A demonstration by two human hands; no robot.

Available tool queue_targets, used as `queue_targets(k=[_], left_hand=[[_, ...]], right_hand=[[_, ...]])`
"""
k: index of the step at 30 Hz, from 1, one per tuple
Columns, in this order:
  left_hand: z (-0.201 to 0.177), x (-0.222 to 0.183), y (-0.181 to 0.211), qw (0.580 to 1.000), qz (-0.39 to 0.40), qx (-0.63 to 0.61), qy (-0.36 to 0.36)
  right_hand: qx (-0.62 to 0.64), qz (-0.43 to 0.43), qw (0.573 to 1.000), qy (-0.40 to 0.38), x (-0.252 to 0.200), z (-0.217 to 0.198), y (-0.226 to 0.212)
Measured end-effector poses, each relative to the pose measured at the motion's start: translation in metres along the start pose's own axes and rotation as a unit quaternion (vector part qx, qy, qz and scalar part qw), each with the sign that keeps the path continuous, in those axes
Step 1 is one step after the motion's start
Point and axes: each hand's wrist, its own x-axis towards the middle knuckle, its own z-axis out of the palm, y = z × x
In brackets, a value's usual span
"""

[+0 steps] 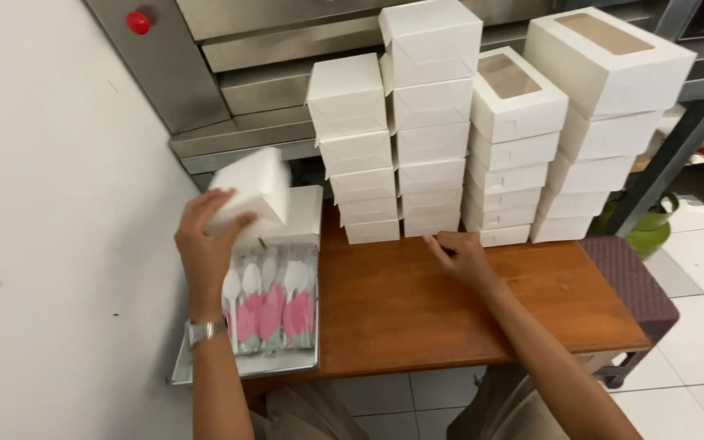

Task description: Placing individual wrapped plastic spoons into small white cardboard boxes and stacking the filled boxes.

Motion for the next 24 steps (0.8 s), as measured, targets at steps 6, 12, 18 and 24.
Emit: queue_targets(k=[6,12,18,24], left_hand=[[-0.009,-0.024,0.065,0.868,-0.001,-0.334,-0.368],[0.055,-0.082,0.091,0.847,0.051,-0.362,-0.386],[0.069,-0.119,0.112,0.808,-0.063,-0.326,-0.487],[0.108,-0.173,0.097,0.876,-0.097,-0.282,-0.379]], right_hand=[[0.483,0.170,0.838,-0.190,-0.020,-0.013,-0.017],[0.391,0.283,0.875,-0.033,-0.071,-0.056,-0.048],[0.184,0.218,0.956,-0.067,-0.064,-0.073,-0.066],[0.148,0.140,0.962,-0.182,-0.068,-0.078,-0.057]])
